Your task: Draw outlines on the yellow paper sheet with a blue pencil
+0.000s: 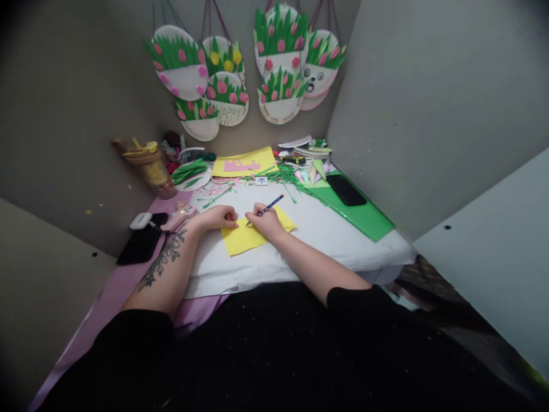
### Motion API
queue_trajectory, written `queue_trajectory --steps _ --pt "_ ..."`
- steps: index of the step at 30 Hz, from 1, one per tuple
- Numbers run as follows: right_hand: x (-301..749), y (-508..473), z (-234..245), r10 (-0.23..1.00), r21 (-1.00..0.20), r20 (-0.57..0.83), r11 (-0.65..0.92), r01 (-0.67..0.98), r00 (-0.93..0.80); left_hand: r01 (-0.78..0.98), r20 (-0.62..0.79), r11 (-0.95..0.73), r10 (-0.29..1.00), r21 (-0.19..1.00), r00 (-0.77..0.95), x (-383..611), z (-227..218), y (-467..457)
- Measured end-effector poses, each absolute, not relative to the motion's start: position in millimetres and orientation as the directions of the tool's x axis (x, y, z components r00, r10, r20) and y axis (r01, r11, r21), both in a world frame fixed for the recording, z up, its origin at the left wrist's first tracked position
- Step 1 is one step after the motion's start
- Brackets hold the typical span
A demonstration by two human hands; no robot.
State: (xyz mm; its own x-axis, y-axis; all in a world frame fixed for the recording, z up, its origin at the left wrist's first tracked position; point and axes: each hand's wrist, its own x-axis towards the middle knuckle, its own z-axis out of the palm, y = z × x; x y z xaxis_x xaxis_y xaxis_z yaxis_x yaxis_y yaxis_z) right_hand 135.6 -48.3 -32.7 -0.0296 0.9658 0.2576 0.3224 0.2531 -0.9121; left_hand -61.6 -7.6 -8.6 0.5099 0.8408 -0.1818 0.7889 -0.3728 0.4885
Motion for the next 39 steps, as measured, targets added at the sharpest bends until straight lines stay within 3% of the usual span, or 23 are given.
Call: queue_trajectory --steps 39 --pt "135.5 -47.5 -33.6 0.962 -0.912 0.274 0.256 0.321 0.01 0.79 -0.173 -0.386 0.84 0.476 0.514 -61.9 -9.3 -7.0"
